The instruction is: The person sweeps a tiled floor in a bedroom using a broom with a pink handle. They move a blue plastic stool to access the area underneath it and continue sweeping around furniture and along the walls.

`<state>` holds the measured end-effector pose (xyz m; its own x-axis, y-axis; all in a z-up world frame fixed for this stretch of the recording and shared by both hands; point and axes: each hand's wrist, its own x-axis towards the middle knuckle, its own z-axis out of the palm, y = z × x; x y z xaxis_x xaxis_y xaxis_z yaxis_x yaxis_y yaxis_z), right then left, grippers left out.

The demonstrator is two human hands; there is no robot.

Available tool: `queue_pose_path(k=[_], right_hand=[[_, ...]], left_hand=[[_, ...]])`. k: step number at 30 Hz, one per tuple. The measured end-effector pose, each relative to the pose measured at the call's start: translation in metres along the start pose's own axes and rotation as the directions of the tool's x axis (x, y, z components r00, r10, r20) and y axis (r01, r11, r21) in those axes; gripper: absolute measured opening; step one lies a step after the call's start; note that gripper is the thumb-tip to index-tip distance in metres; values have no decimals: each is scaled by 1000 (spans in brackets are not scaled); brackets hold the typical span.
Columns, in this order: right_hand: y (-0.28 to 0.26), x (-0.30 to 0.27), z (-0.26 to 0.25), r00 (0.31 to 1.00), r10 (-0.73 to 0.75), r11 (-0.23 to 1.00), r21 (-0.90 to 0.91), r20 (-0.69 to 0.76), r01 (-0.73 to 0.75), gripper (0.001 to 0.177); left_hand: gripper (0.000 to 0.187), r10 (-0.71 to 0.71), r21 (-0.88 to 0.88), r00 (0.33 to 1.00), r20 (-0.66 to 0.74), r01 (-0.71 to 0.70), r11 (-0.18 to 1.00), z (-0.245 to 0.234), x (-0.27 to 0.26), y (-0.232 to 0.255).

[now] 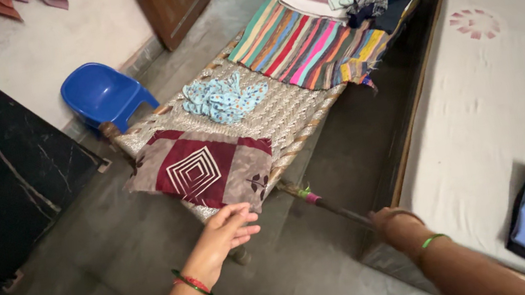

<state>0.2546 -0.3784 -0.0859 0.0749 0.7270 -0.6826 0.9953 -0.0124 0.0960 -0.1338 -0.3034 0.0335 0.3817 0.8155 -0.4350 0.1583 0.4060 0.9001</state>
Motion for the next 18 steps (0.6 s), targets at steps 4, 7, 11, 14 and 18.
queue_pose_path(k=[4, 7, 11, 14, 18], right_hand=[[32, -53, -32, 996, 51, 993, 104, 74, -59, 41], [35, -87, -61, 983, 82, 989, 109, 165, -101, 43], [35, -72, -50, 977, 104, 991, 67, 184, -118, 39], [39, -18, -26, 982, 95, 995, -3, 162, -96, 34], [32, 13, 0, 991, 82, 991, -94, -103, -91, 33]], left_hand=[[42, 30, -40, 999, 33, -28, 999, 5, 9, -2], [42, 26, -38, 999, 46, -24, 999, 10, 21, 1], [42, 31, -50, 996, 84, -27, 998, 16, 30, 4], [42, 9, -44, 996, 93, -5, 999, 13, 33, 6], [42, -28, -32, 994, 101, 32, 999, -1, 39, 3]])
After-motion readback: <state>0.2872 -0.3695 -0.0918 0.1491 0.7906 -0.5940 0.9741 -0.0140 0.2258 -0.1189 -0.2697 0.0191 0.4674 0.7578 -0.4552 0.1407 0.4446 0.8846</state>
